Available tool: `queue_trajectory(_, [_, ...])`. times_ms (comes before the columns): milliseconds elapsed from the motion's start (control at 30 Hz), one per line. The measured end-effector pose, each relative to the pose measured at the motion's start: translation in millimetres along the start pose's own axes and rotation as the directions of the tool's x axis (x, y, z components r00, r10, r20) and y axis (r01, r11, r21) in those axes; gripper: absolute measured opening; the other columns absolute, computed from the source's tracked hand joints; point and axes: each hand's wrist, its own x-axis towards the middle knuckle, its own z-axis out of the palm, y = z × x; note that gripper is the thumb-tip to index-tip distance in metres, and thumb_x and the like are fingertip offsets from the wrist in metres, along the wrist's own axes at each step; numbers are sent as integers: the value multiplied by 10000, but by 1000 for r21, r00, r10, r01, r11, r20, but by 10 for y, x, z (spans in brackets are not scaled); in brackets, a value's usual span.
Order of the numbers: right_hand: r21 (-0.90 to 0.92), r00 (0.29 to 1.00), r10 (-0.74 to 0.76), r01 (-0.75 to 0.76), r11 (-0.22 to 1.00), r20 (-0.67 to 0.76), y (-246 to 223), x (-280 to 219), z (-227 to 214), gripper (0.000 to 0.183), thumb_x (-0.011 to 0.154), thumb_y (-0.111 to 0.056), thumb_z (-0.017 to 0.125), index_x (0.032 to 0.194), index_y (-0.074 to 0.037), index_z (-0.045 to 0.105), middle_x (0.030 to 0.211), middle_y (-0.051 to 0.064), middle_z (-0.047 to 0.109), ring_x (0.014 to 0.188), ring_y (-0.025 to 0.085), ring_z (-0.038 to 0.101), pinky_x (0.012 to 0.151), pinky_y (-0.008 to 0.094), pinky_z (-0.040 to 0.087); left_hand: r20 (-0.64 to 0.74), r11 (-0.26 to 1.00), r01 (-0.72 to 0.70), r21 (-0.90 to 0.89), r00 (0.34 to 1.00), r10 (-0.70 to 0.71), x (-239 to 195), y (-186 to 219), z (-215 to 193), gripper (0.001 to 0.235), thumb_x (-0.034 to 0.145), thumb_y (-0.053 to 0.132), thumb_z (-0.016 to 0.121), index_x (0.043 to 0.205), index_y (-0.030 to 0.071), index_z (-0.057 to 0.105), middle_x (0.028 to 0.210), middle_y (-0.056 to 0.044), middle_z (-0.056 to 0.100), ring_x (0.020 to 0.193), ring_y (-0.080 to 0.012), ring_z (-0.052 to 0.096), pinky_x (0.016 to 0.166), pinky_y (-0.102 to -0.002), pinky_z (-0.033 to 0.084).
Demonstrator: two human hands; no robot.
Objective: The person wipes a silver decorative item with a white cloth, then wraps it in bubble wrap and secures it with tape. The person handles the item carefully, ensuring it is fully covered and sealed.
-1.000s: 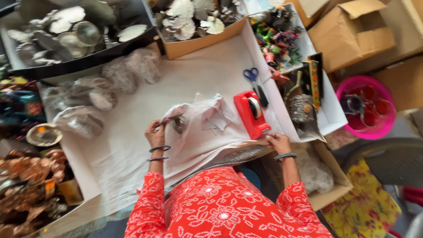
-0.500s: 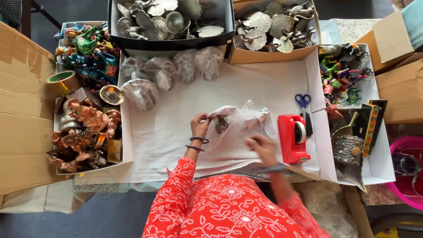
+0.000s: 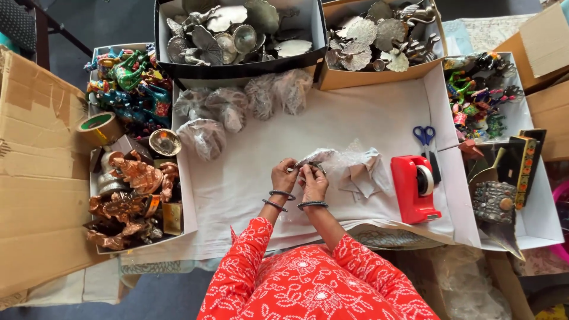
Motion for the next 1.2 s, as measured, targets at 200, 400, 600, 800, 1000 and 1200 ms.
queue_trajectory(200, [11,989,-83,85,996,-124,222,121,44,83,937,-204,744,957,-148,686,863,-66,699,756,26,619,590,203,497,53,1000,13,-26,999,-11,-12,60,-50,82,848,108,756,863,51,699,835,-54,734,726,-174,736,619,-304,550])
queue_trajectory(400, [-7,981,-68,68,998,-180,193,111,108,99,936,-221,759,943,-146,694,830,-66,679,702,23,575,539,204,456,96,999,-54,3,994,54,42,48,-119,58,823,58,735,863,54,692,847,-62,732,734,-178,738,614,-302,579])
queue_trajectory(600, [-46,980,-133,127,991,-148,280,148,86,135,933,-218,762,924,-128,663,812,-69,651,651,17,521,496,195,399,208,986,-164,34,966,153,109,109,-195,84,829,52,728,882,51,663,852,-90,706,737,-247,713,610,-333,570])
queue_trajectory(800, [-100,932,-322,310,946,-163,567,363,-53,125,942,-153,751,966,-65,665,816,-30,632,644,68,531,526,248,470,223,971,-211,110,958,183,106,126,-197,75,835,42,699,872,66,638,844,-95,694,734,-280,704,635,-372,566])
queue_trajectory(1000, [-338,784,-619,573,746,-38,553,338,-74,126,937,-66,729,995,15,651,938,9,648,863,123,603,802,280,539,347,952,-303,33,897,274,149,375,-364,289,790,-14,611,1066,49,667,972,-153,704,853,-329,692,704,-394,570])
queue_trajectory(1200, [-588,776,-630,492,642,-39,348,149,98,189,1005,-182,668,1050,0,651,940,125,711,833,171,653,771,340,529,444,980,-199,-5,878,180,201,338,-362,294,895,67,650,1186,54,689,1005,-156,730,819,-301,714,735,-380,581])
